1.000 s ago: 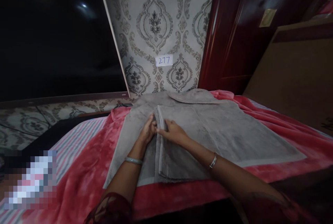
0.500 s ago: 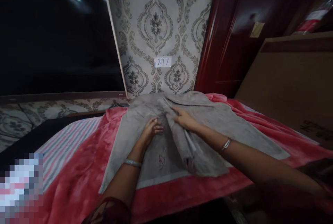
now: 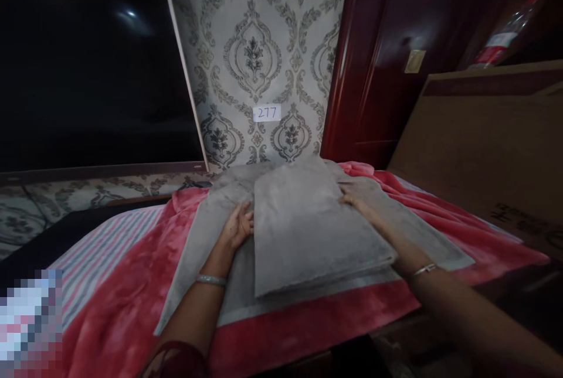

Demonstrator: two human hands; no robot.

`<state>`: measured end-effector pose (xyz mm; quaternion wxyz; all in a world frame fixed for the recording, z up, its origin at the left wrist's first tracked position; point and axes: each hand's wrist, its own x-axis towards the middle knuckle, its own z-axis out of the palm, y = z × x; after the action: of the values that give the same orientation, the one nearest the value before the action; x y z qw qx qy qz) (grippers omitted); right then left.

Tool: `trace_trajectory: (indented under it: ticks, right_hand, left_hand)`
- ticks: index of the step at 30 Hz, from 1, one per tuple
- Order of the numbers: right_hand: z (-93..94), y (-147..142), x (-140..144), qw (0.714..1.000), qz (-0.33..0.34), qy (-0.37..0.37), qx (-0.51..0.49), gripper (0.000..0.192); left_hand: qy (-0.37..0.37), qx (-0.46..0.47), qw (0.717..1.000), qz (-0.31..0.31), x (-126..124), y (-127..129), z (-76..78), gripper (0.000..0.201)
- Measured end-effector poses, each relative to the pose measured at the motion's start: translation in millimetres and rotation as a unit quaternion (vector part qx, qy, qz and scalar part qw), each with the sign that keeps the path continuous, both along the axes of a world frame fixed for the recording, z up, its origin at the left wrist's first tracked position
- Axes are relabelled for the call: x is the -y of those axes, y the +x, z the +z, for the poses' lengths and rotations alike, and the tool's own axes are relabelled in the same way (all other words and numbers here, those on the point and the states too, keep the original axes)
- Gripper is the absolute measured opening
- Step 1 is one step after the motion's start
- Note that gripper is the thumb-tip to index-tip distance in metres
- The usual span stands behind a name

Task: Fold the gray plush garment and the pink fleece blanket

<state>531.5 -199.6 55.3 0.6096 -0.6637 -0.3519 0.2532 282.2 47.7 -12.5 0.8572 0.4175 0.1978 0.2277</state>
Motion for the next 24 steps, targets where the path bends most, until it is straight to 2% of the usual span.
trace_trajectory:
  ticks: [2,3,4,6,10,14,17,20,22,24]
  right_hand:
    - [-48.7,-6.2,12.0,0.993,-0.03,-0.061,-0.099,0.066]
    - [-67.9,-8.4,17.4,0.989,-0.034,-0.061,-0.132,0.062]
    - [-82.9,-9.4,21.9,0.985,-0.036,-0.052,-0.159,0.058]
    - [-100.7,-7.3,27.1,0.98,-0.024,-0.02,-0.195,0.052]
    - [-105.3,5.7,22.1,0.976,-0.002,-0.013,-0.218,0.052]
    - [-98.8,16.2,5.9,0.988,-0.033,-0.019,-0.15,0.064]
    - [-93.7,21.1,-4.9,0.994,-0.063,-0.028,-0.083,0.075]
    - [-91.6,25.4,-10.3,0.999,-0.05,0.007,-0.016,0.083]
    - [-94.4,28.2,-12.0,0.999,-0.031,0.03,0.014,0.083]
    - [-100.6,31.1,-13.1,0.999,-0.023,0.022,0.029,0.08]
  left_hand:
    - [0.032,-0.073,0.997,0.008,1.0,1.0,-4.8,0.067]
    - [0.047,-0.095,0.994,0.014,2.0,1.8,-7.2,0.074]
    - [0.06,-0.108,0.992,0.022,3.2,2.6,-9.1,0.08]
    - [0.084,-0.122,0.988,0.041,5.7,4.1,-11.0,0.091]
    - [0.143,-0.154,0.976,0.062,12.3,8.4,-9.7,0.104]
    - [0.229,-0.142,0.96,0.077,23.0,16.4,-10.0,0.113]
    - [0.325,-0.135,0.932,0.091,30.5,20.9,-10.3,0.104]
    - [0.401,-0.107,0.903,0.11,35.5,21.2,-8.2,0.088]
    - [0.416,-0.103,0.896,0.121,36.9,20.5,-7.5,0.081]
    - [0.39,-0.131,0.903,0.124,36.1,20.2,-9.3,0.08]
